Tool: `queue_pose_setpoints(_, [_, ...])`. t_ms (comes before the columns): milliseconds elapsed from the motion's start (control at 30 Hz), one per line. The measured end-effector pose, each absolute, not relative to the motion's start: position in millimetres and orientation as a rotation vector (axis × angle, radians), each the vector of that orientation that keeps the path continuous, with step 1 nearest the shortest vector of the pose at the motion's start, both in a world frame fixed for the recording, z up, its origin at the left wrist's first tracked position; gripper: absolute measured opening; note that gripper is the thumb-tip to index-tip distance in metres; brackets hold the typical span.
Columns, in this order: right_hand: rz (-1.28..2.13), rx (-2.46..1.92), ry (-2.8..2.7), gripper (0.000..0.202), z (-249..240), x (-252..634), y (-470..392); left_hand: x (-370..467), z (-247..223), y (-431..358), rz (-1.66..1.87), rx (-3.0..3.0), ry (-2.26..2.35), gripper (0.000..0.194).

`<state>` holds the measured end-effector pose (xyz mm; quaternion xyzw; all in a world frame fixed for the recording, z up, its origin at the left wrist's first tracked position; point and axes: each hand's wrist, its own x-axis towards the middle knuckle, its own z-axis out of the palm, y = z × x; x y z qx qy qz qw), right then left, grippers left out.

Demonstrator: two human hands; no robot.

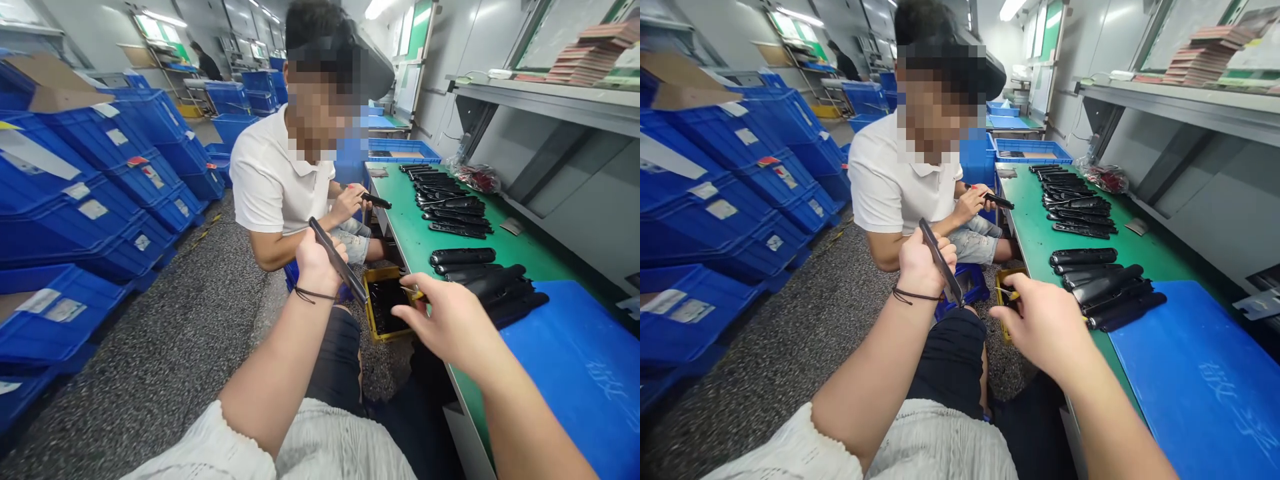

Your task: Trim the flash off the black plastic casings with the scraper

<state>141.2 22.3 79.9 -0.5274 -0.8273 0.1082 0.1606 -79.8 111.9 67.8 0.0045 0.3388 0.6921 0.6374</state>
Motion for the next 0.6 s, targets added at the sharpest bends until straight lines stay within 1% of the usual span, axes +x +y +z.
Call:
queue_pose_setpoints(67, [0.483,-1.325,-2.218,0.033,76,122,16,-71,64,112,1.575,0.003,0.762,0.052])
queue_pose_setpoints(100, [0.507,-1.27,-2.167,0.029,73,113,14,-66,61,112,1.577,0.023,0.77,0.051])
queue_pose_setpoints(167, [0.433,-1.226,-2.083,0.014,64,103,13,-57,53,110,1.574,0.105,0.819,0.05])
queue_pose_setpoints(200, [0.37,-1.22,-2.045,0.012,61,103,13,-52,48,107,1.558,0.141,0.846,0.048])
queue_pose_setpoints(233, [0.311,-1.214,-2.014,0.013,60,104,14,-48,42,103,1.54,0.189,0.874,0.042])
queue_pose_setpoints(267, [0.269,-1.209,-1.993,0.014,60,108,16,-45,36,97,1.55,0.261,0.923,0.032])
queue_pose_setpoints(300, [0.244,-1.207,-1.98,0.015,62,112,17,-43,30,90,1.608,0.37,0.997,0.018])
queue_pose_setpoints(333, [0.237,-1.21,-1.976,0.015,65,117,17,-41,25,81,1.702,0.536,1.091,0.009])
queue_pose_setpoints(400, [0.287,-1.209,-1.997,0.017,74,122,14,-41,17,63,1.927,1.079,1.277,0.027])
queue_pose_setpoints(433, [0.352,-1.2,-2.012,0.018,79,123,12,-42,16,55,1.943,1.399,1.284,0.026])
queue_pose_setpoints(500, [0.543,-1.195,-2.04,0.023,87,123,7,-43,15,43,1.79,1.861,1.178,0.015])
queue_pose_setpoints(533, [0.651,-1.209,-2.051,0.022,91,123,6,-43,16,40,1.678,1.965,1.126,0.024])
queue_pose_setpoints(600, [0.812,-1.252,-2.054,0.013,97,129,9,-43,19,39,1.551,1.94,1.11,0.041])
